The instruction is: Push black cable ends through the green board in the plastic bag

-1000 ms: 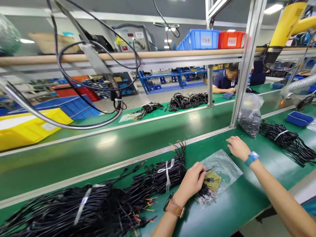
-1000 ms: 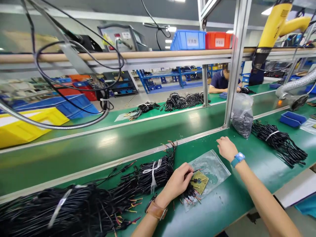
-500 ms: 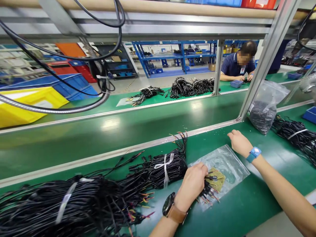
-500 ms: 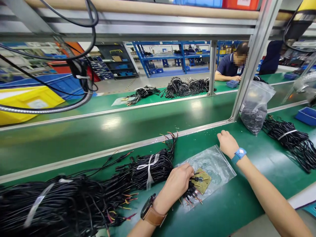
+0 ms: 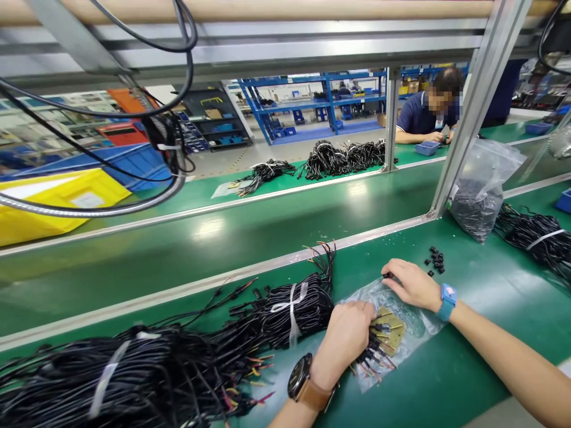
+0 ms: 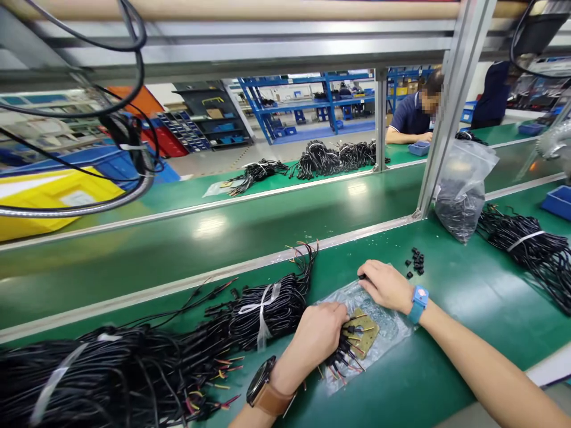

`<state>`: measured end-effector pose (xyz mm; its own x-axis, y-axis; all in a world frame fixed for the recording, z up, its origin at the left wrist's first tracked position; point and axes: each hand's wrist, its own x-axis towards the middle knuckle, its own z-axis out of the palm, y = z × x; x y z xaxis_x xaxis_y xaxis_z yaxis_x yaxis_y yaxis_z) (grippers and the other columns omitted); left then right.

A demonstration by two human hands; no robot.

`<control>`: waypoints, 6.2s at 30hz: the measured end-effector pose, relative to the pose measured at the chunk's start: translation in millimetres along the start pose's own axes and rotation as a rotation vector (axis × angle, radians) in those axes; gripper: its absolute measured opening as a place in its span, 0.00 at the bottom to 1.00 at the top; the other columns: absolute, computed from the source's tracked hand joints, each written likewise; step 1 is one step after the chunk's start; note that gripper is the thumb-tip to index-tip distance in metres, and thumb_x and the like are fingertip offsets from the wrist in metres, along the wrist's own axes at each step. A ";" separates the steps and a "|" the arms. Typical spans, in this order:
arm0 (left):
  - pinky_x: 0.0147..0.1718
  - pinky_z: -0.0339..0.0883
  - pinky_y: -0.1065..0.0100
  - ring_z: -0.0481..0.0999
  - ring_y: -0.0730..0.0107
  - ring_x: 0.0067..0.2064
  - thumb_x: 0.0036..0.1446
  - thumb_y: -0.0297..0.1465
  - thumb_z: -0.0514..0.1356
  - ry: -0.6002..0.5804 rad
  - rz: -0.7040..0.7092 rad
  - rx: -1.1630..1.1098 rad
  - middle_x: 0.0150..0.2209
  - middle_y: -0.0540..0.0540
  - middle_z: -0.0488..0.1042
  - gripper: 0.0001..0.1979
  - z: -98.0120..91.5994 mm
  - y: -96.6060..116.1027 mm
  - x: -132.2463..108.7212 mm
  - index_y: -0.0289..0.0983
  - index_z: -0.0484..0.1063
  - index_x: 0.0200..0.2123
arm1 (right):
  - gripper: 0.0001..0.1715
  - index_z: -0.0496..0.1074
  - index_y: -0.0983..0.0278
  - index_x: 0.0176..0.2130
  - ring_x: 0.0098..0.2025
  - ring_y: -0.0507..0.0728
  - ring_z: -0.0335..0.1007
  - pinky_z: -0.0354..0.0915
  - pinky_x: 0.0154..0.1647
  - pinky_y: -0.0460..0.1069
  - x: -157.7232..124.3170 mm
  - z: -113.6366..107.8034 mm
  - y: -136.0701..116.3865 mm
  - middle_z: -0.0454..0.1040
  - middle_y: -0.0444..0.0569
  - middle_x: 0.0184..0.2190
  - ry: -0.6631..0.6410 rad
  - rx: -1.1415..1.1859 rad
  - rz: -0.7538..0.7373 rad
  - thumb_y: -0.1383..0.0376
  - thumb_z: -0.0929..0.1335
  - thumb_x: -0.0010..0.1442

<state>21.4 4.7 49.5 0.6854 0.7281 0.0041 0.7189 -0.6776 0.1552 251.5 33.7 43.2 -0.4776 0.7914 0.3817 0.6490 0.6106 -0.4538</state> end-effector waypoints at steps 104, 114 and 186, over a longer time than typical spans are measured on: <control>0.25 0.61 0.75 0.74 0.75 0.26 0.68 0.29 0.56 0.568 -0.071 -0.644 0.27 0.52 0.75 0.06 18.5 -9.0 -15.7 0.39 0.71 0.37 | 0.22 0.77 0.66 0.46 0.28 0.49 0.65 0.63 0.31 0.45 -11.1 -3.3 -27.4 0.75 0.46 0.31 -0.105 1.242 0.599 0.52 0.75 0.63; 0.30 0.68 0.72 0.78 0.72 0.31 0.68 0.28 0.56 0.559 -0.008 -0.608 0.32 0.51 0.77 0.04 12.6 -5.7 -13.4 0.40 0.71 0.41 | 0.09 0.75 0.61 0.48 0.42 0.58 0.74 0.68 0.45 0.52 -16.6 5.5 -40.3 0.78 0.49 0.41 -0.068 0.581 0.297 0.65 0.68 0.68; 0.27 0.53 0.66 0.67 0.69 0.25 0.69 0.26 0.47 0.353 -0.047 -0.532 0.25 0.52 0.66 0.11 24.1 -1.6 -15.6 0.41 0.59 0.32 | 0.20 0.65 0.63 0.36 0.32 0.58 0.62 0.59 0.41 0.55 -20.9 33.0 -47.3 0.70 0.49 0.30 -0.259 -0.004 -0.048 0.61 0.53 0.75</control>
<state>12.3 -8.0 25.4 0.5103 0.8074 0.2963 0.5291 -0.5663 0.6319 211.2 -10.7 30.2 -0.6433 0.7434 0.1831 0.6243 0.6478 -0.4366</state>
